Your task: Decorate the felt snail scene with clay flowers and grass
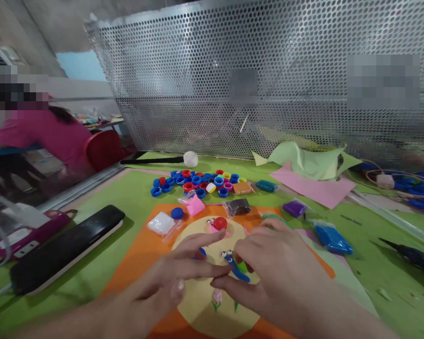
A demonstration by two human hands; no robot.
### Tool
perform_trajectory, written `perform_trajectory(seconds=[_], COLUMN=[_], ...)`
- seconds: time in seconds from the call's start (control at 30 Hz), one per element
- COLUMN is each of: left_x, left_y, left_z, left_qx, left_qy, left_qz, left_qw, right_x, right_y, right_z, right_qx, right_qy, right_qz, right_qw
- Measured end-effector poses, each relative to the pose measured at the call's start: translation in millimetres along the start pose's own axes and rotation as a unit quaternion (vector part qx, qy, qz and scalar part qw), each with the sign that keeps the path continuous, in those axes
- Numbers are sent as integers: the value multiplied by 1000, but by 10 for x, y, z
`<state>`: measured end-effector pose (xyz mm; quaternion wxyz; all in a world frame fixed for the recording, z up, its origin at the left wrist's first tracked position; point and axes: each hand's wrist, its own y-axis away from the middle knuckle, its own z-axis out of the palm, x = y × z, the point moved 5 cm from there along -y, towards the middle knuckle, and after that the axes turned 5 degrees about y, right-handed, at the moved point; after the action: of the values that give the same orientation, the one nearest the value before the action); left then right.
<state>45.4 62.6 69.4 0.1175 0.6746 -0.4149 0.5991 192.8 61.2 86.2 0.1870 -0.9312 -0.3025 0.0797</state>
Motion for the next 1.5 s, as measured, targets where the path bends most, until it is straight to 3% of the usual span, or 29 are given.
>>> perform_trajectory(seconds=[0.17,0.23,0.37,0.47,0.57,0.67,0.77,0.83,0.93,1.03,1.13,1.3,1.37,1.5], left_x=[58,62,5,-90,-74,-33,-75,-123,-154,-17,125,-63,-146,-94], left_y=[-21,-31,-23,-11,-17,-21,-12,0,2,-12,-31,3,18,26], left_z=[74,65,-12,4,13,43,125,182,199,138,17,138,157,144], left_qx=[-70,-68,-9,-27,-37,-54,-70,-66,-69,-111,-68,-92,-51,-58], left_qy=[-72,-84,25,130,181,113,-35,-121,-193,-186,-178,-251,-268,-181], left_qz=[1,7,-9,-82,-97,-82,-11,63,82,38,6,77,106,84], left_qw=[995,994,1000,988,978,989,997,988,975,976,982,960,956,978], right_x=[-111,-100,-17,27,16,-55,-141,-185,-206,-143,-57,-83,-118,-103], right_y=[-14,-10,13,39,53,27,-25,-45,-37,-9,11,14,11,-2], right_z=[16,13,-17,-41,-55,-58,-19,11,25,4,-2,66,79,28], right_qx=[2,0,3,11,23,35,7,-24,-66,-98,-123,-141,-130,-91], right_qy=[-8,-9,-13,-11,-16,-25,-19,-20,-20,-16,-27,-32,-34,-20], right_qz=[-18,-11,-26,-46,-57,-57,-30,-6,15,37,58,43,33,13], right_qw=[1000,1000,1000,999,998,997,999,999,997,994,990,988,990,996])
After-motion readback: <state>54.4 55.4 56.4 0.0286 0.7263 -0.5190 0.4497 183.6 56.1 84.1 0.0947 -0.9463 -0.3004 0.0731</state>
